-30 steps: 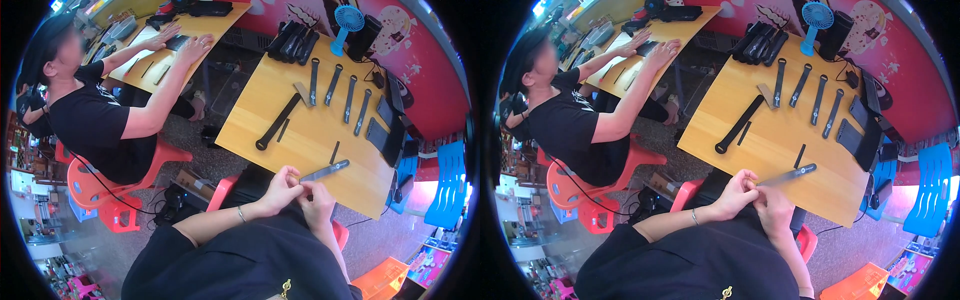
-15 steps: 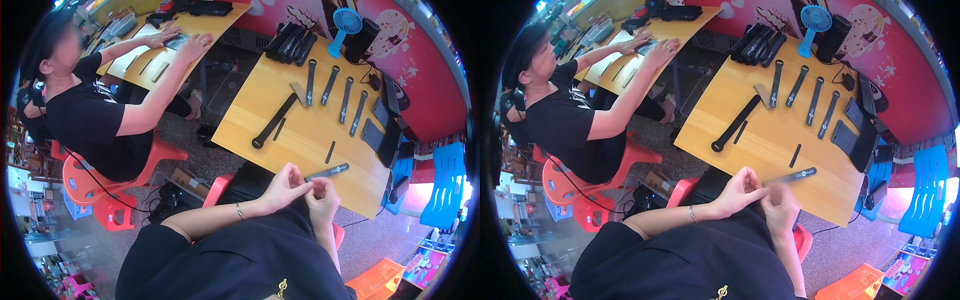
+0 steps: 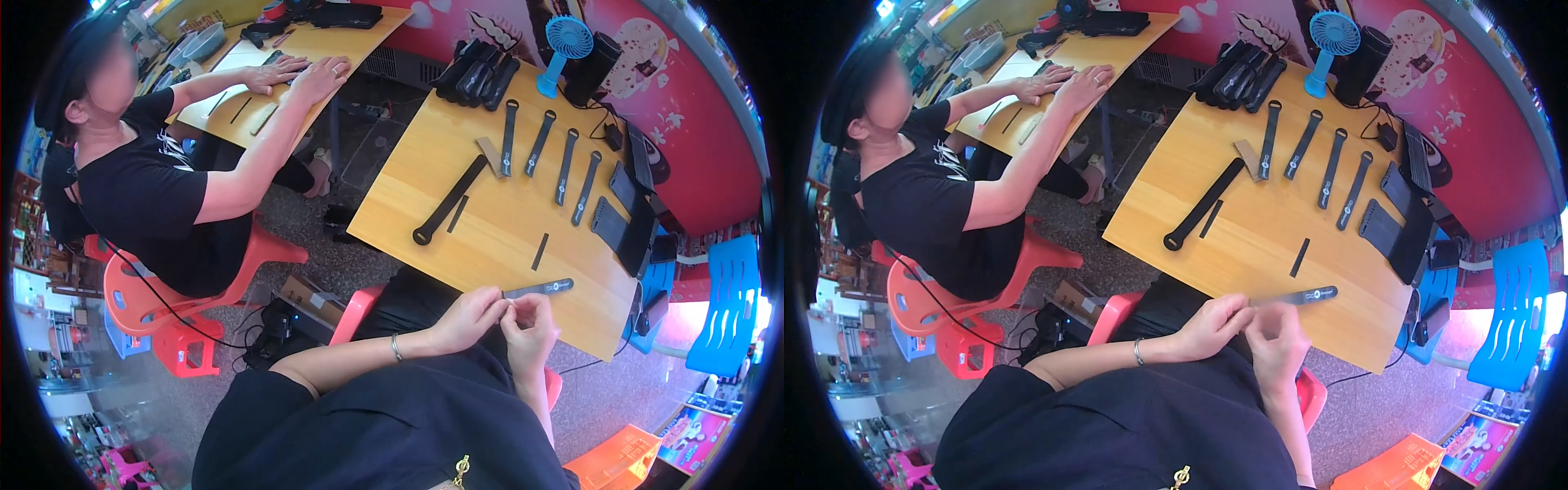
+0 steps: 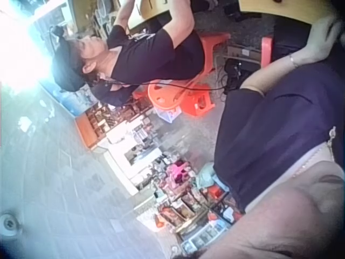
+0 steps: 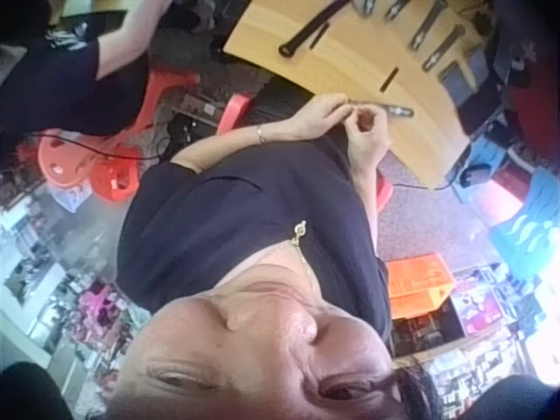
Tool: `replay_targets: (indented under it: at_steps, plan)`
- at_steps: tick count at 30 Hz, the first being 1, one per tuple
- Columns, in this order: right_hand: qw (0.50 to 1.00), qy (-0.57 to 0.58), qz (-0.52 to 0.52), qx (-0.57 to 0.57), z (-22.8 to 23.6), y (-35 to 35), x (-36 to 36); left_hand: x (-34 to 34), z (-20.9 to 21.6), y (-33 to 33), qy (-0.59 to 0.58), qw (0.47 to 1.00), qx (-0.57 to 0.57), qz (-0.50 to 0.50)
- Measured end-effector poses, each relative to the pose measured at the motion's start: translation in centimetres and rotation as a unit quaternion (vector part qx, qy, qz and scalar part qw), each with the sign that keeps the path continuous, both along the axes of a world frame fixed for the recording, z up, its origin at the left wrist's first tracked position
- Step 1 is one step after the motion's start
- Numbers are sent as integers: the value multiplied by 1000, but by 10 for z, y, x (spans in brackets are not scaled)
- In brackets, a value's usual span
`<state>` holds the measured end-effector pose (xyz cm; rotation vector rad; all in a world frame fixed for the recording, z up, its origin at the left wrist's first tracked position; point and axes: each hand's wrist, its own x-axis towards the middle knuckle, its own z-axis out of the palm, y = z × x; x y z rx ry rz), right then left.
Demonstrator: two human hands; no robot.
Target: Inspecting and organizing several black textile straps on a wooden table.
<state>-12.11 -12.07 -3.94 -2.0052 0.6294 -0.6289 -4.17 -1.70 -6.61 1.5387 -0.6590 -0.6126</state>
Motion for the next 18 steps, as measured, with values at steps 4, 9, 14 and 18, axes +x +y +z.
replay_targets:
  at_steps: [4,9,14,18]
  plan:
    - [1000,4,3,2,2,-1,-3,0,-2,1,-48,999,-4,-1]
    - [999,-30,18,11,7,2,-11,5,2,5,-103,992,-64,-47]
    - [994,-57,39,80,3,-3,-21,7,7,7,-138,984,-84,-71]
    - [989,-66,74,112,11,-2,-18,7,14,11,-110,990,-72,-55]
